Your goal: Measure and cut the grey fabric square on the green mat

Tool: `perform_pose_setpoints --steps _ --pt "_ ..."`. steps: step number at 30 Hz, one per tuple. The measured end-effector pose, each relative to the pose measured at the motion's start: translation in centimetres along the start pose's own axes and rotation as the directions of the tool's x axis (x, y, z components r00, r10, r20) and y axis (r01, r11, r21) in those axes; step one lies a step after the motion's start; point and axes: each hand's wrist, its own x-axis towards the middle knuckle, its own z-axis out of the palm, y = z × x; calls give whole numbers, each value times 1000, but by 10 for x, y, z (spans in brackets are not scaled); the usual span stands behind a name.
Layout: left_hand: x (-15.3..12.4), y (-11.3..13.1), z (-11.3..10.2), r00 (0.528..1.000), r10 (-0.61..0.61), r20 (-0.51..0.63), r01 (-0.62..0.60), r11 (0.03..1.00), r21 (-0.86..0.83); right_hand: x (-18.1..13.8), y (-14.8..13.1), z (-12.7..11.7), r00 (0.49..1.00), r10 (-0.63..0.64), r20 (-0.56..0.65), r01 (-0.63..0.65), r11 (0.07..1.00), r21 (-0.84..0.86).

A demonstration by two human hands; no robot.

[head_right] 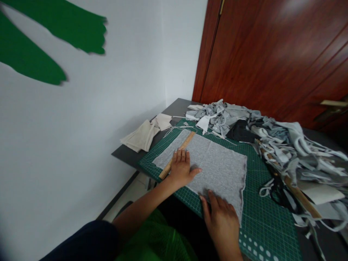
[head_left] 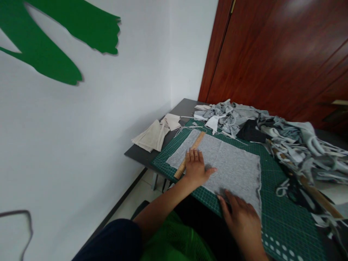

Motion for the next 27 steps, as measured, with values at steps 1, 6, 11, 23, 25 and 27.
perform_pose_setpoints --steps 1,6,11,23,25,27 --pt "1 -2 -1 1000 4 13 -4 1000 -4 0 0 0 1000 -4 2 4 1000 -2" --pt "3 -12 -5 999 20 30 -20 1000 -22 0 1 0 1000 -20 3 20 1000 -10" --pt "3 -20 -5 997 71 2 -71 997 -36 -1 3 0 1000 -30 -2 30 1000 0" --pt "1 -31 -5 993 120 18 -119 991 -58 -13 10 6 996 -57 64 59 998 -32" --pt "1 -31 -5 993 120 5 -120 991 -63 -14 11 6 995 -79 67 82 996 -41" --pt "1 -31 -6 993 114 12 -113 991 -67 -13 12 5 993 -103 63 106 993 -54"
